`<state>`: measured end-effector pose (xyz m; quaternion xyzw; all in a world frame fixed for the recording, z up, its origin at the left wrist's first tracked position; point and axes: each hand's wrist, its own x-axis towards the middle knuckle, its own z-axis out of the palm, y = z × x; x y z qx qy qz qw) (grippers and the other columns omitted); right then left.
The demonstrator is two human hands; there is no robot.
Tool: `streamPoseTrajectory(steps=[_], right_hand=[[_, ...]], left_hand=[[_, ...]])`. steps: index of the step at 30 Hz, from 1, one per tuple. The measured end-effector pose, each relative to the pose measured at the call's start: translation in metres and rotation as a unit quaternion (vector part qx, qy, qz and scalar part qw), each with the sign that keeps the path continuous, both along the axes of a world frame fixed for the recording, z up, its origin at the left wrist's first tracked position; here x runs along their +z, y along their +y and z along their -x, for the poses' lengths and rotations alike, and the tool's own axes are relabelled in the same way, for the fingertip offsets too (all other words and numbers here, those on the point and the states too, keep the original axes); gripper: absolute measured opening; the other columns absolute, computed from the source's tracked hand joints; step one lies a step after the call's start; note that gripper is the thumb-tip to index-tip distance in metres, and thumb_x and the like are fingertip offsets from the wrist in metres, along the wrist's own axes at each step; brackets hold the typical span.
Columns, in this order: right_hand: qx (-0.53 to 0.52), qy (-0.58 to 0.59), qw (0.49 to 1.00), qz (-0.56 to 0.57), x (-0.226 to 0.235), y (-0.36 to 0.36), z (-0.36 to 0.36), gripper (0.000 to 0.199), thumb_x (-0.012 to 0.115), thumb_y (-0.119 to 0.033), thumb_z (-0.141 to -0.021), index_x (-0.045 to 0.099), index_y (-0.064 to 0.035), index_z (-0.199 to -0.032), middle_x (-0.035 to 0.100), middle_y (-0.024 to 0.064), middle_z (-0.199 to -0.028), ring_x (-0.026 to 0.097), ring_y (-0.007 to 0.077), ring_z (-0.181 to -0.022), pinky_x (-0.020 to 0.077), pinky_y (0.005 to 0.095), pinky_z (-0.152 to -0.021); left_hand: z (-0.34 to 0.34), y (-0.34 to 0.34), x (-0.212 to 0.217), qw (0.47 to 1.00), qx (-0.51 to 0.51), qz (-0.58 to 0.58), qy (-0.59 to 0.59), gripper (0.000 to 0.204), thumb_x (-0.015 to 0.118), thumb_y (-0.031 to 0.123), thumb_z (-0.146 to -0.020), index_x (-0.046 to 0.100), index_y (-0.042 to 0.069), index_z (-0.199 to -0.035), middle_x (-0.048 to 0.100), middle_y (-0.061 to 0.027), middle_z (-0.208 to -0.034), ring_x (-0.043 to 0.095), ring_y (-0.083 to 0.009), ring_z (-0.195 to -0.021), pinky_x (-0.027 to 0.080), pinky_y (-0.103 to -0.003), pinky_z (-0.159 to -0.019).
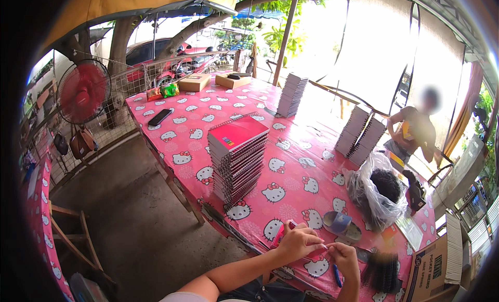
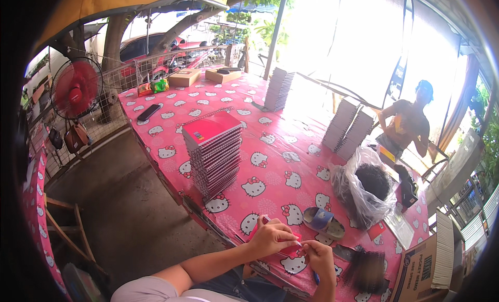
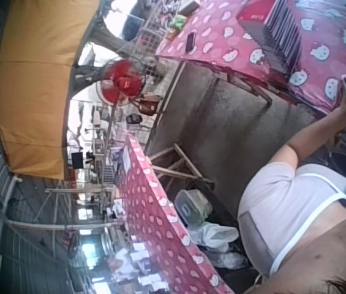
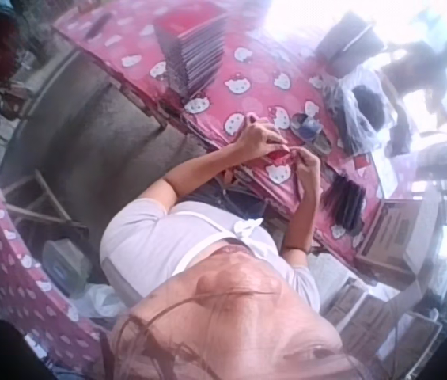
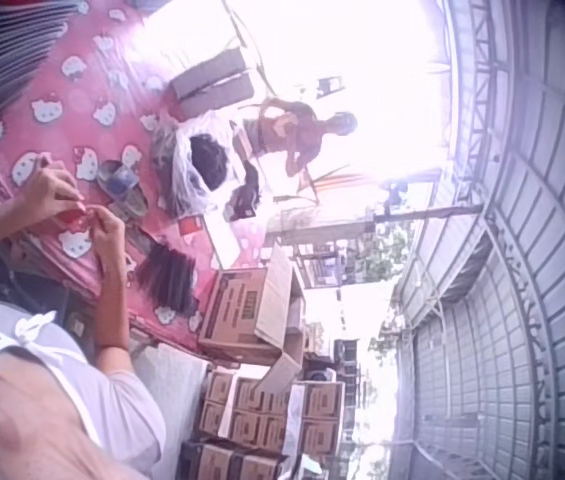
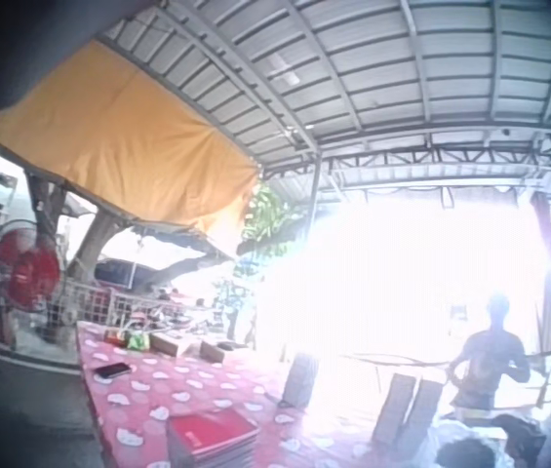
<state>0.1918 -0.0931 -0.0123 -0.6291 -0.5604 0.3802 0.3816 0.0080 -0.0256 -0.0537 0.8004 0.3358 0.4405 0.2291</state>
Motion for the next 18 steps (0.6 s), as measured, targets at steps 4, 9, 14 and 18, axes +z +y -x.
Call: streamPoseTrajectory(steps=[4, 9, 14, 18], right_hand=[[0.008, -0.166, 0.969, -0.185, -0.002, -0.002, 0.011, 0.016, 0.066, -0.002, -0.081, 0.069, -0.0010, -0.096, 0.060, 0.0056, -0.072, 0.058, 0.0121, -0.065, 0.0457, 0.0269, -0.057], [-0.052, -0.101, 0.981, -0.157, 0.004, -0.004, 0.030, 0.021, 0.071, -0.009, -0.076, 0.062, -0.0013, -0.094, 0.058, 0.0112, -0.083, 0.058, 0.0223, -0.065, 0.0466, 0.0314, -0.060], [-0.031, -0.266, 0.934, -0.234, -0.016, 0.003, 0.017, 0.024, 0.071, -0.017, -0.079, 0.058, -0.0037, -0.094, 0.057, 0.0110, -0.080, 0.058, 0.0290, -0.068, 0.0452, 0.0384, -0.061], [-0.066, -0.265, 0.928, -0.255, -0.009, 0.003, 0.033, 0.011, 0.068, -0.012, -0.081, 0.061, -0.0038, -0.084, 0.057, 0.0113, -0.077, 0.057, 0.0302, -0.068, 0.0444, 0.0388, -0.060]], left_hand=[[-0.001, -0.001, -0.001, 1.000, 0.015, 0.002, 0.012, 0.017, 0.073, 0.036, -0.078, 0.075, 0.023, -0.089, 0.066, 0.0085, -0.083, 0.056, -0.0081, -0.087, 0.021, -0.048, -0.093], [0.001, 0.001, -0.003, 1.000, 0.007, -0.015, 0.001, 0.016, 0.073, 0.033, -0.078, 0.075, 0.022, -0.090, 0.066, 0.0084, -0.083, 0.056, -0.0080, -0.086, 0.022, -0.048, -0.092], [0.003, 0.001, -0.001, 1.000, -0.005, -0.006, 0.011, 0.016, 0.073, 0.031, -0.078, 0.075, 0.023, -0.092, 0.067, 0.0087, -0.085, 0.056, -0.0081, -0.086, 0.022, -0.047, -0.091], [0.004, 0.001, 0.000, 1.000, -0.004, -0.001, 0.017, 0.016, 0.073, 0.031, -0.078, 0.075, 0.024, -0.092, 0.067, 0.0087, -0.086, 0.056, -0.0081, -0.087, 0.022, -0.047, -0.092]])
